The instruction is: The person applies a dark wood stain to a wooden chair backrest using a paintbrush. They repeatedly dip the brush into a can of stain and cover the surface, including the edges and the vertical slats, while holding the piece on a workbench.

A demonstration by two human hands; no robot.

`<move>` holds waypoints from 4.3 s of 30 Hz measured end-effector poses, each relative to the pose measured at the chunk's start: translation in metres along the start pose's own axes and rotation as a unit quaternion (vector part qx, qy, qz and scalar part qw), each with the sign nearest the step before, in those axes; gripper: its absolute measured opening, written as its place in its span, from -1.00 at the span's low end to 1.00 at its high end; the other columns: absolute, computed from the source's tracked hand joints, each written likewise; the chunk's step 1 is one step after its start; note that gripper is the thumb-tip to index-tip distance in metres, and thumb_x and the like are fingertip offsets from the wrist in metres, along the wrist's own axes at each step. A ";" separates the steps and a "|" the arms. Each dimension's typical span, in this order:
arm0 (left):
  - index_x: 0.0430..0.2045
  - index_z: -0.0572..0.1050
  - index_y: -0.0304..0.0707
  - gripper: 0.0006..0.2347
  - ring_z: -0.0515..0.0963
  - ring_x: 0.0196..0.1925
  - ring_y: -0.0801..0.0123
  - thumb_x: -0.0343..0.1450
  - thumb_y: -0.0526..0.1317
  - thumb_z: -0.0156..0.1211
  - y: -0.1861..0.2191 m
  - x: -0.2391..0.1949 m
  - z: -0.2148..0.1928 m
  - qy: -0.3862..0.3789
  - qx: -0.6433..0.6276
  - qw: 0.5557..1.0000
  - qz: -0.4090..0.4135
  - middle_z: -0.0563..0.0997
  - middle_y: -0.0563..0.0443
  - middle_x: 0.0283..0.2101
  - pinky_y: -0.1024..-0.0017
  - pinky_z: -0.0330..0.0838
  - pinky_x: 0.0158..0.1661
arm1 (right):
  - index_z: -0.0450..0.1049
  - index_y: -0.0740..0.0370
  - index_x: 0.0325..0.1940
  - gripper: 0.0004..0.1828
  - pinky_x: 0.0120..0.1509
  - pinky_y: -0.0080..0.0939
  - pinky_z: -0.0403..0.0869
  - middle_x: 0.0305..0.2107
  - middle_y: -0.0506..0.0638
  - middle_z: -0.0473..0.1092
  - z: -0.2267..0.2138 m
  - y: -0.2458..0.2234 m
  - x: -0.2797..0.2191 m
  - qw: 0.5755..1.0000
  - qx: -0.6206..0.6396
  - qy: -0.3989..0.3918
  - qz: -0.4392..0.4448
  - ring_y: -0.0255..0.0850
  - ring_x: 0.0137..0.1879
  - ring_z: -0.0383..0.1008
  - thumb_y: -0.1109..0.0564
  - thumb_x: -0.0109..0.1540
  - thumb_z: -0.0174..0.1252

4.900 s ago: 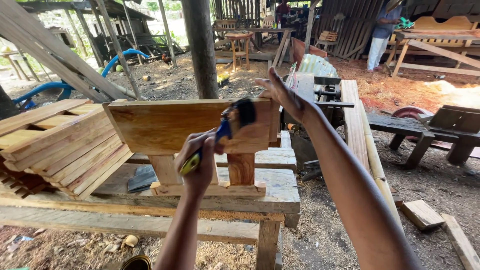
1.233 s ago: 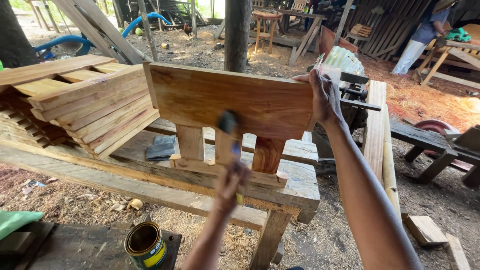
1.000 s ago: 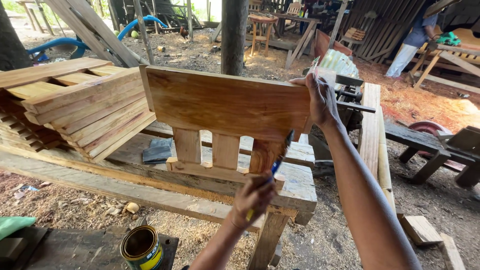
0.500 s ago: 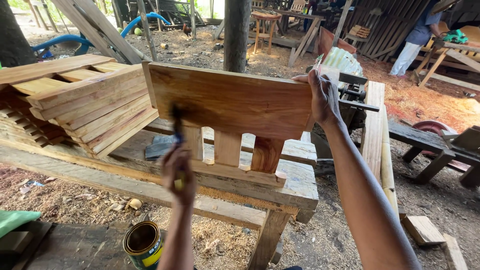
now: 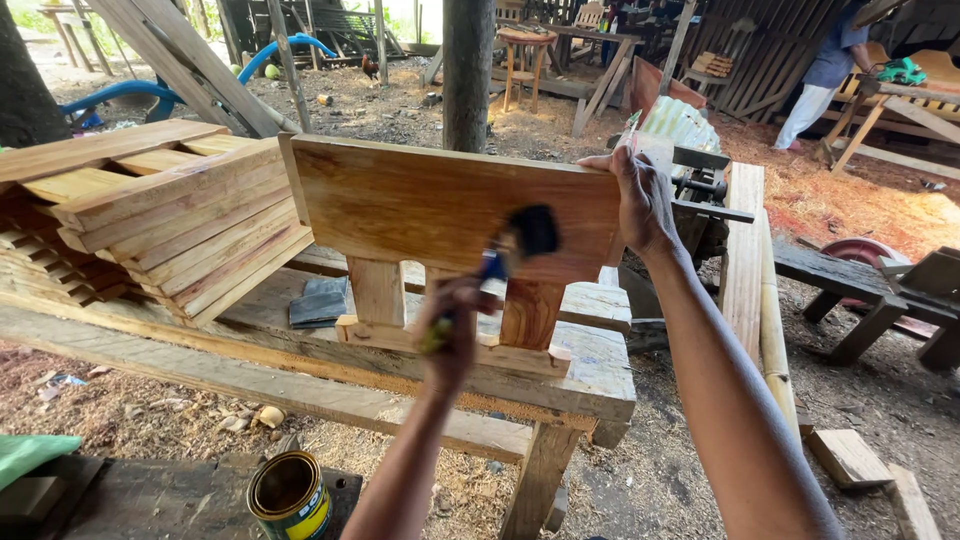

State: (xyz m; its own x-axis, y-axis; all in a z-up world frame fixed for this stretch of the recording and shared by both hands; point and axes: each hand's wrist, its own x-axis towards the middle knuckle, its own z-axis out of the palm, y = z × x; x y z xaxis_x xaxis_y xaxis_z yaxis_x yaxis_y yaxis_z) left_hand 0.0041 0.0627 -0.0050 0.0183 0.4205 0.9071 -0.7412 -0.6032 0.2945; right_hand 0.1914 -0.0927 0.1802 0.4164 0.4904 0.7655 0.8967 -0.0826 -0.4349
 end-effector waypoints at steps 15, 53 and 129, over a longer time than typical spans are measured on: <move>-0.24 0.50 -0.21 -0.90 0.58 -0.31 0.39 0.58 -0.45 0.22 0.029 -0.034 0.052 -0.004 -0.177 0.984 -0.019 0.63 -0.01 -0.21 0.55 0.54 -0.41 | 0.66 0.19 0.02 0.13 0.26 0.06 0.25 -0.26 0.17 0.40 0.002 -0.004 0.000 1.000 -0.002 0.002 0.011 0.03 0.03 0.38 -0.65 0.31 -0.63; -0.09 0.46 -0.43 -0.90 0.74 -0.36 0.23 0.68 -0.32 0.04 -0.006 0.117 -0.161 0.265 0.116 0.950 0.120 0.65 -0.27 -0.24 0.42 0.72 -0.36 | 0.66 0.21 0.03 0.11 0.27 0.13 0.29 -0.09 0.27 0.42 -0.002 0.009 -0.001 1.000 -0.011 0.012 0.007 0.10 0.07 0.45 -0.60 0.35 -0.66; -0.23 0.50 -0.18 -0.82 0.70 -0.31 0.53 0.65 -0.15 -0.03 0.039 -0.067 0.014 0.105 0.129 0.986 0.010 0.71 0.02 -0.34 0.48 0.66 -0.23 | 0.67 0.17 0.01 0.02 0.17 0.04 0.31 -0.19 0.24 0.44 -0.002 0.017 0.003 0.998 -0.034 0.044 -0.035 0.07 0.00 0.44 -0.58 0.42 -0.53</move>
State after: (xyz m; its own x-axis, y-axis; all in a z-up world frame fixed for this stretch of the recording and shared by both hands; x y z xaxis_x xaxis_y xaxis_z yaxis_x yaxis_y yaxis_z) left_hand -0.0165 0.0018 -0.0504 -0.1545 0.5214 0.8392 -0.5439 -0.7540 0.3684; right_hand 0.2080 -0.0946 0.1765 0.3610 0.4194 0.8329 0.9311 -0.1114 -0.3474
